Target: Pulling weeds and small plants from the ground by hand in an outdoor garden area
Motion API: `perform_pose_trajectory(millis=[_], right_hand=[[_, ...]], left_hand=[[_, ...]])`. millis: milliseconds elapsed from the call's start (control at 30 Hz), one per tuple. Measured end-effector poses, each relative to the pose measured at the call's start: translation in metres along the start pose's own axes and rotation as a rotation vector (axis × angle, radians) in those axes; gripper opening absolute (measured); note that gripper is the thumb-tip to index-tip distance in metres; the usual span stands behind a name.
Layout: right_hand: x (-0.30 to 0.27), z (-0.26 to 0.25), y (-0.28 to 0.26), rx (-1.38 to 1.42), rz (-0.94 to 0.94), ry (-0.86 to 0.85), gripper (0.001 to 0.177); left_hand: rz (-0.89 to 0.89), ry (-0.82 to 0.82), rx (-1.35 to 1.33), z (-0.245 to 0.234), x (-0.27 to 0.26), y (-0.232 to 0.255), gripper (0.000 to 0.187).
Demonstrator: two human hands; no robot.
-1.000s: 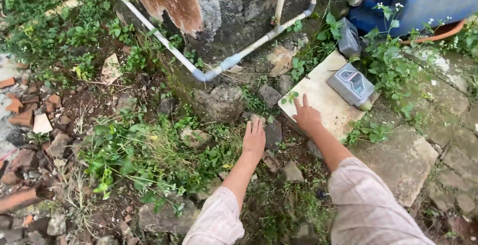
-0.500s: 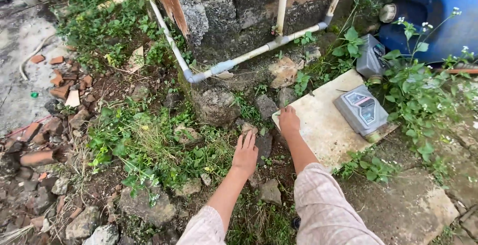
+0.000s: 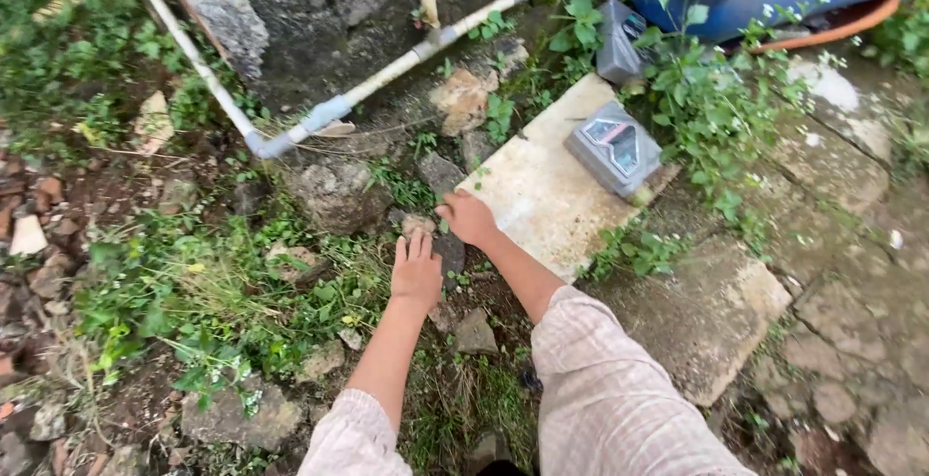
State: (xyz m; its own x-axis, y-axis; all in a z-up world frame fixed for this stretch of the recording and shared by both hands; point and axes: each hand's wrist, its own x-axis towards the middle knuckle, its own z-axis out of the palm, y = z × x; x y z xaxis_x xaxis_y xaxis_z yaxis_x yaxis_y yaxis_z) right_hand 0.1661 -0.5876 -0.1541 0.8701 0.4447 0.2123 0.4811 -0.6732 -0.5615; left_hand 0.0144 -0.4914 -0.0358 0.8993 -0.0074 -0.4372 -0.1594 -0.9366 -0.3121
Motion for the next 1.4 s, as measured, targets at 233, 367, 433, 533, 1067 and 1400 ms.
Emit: perform_pose_trajectory(millis=[233, 367, 433, 533, 1067, 1400], right_hand=[[-0.067, -0.113, -0.026, -0.394, 0.112, -0.315, 0.072], [-0.138, -0.161, 0.052, -0.903, 0.449, -0.441, 0.081], [-0.17, -0.169, 0.093, -0.995, 0.544, -0.477, 0.087], [-0.196, -0.165, 0.128, -0.93, 0.729, -0.422, 0.095], [-0.227, -0.083, 0.159, -0.855, 0.777, -0.36, 0.036], [-0.151, -0.155, -0.035, -0.736, 0.371, -0.217, 0.026]], left_hand=[[0.153, -0.038, -0.005, 0.032, 0.042, 0.008, 0.047], [0.252, 0.122, -0.101, 0.0, 0.045, 0.036, 0.046], [0.312, 0.202, -0.111, -0.009, 0.038, 0.059, 0.045], [0.456, 0.259, -0.12, -0.022, 0.021, 0.084, 0.04], [0.654, 0.312, -0.098, -0.014, 0.043, 0.086, 0.036], [0.73, 0.5, -0.532, -0.047, 0.051, 0.071, 0.11]])
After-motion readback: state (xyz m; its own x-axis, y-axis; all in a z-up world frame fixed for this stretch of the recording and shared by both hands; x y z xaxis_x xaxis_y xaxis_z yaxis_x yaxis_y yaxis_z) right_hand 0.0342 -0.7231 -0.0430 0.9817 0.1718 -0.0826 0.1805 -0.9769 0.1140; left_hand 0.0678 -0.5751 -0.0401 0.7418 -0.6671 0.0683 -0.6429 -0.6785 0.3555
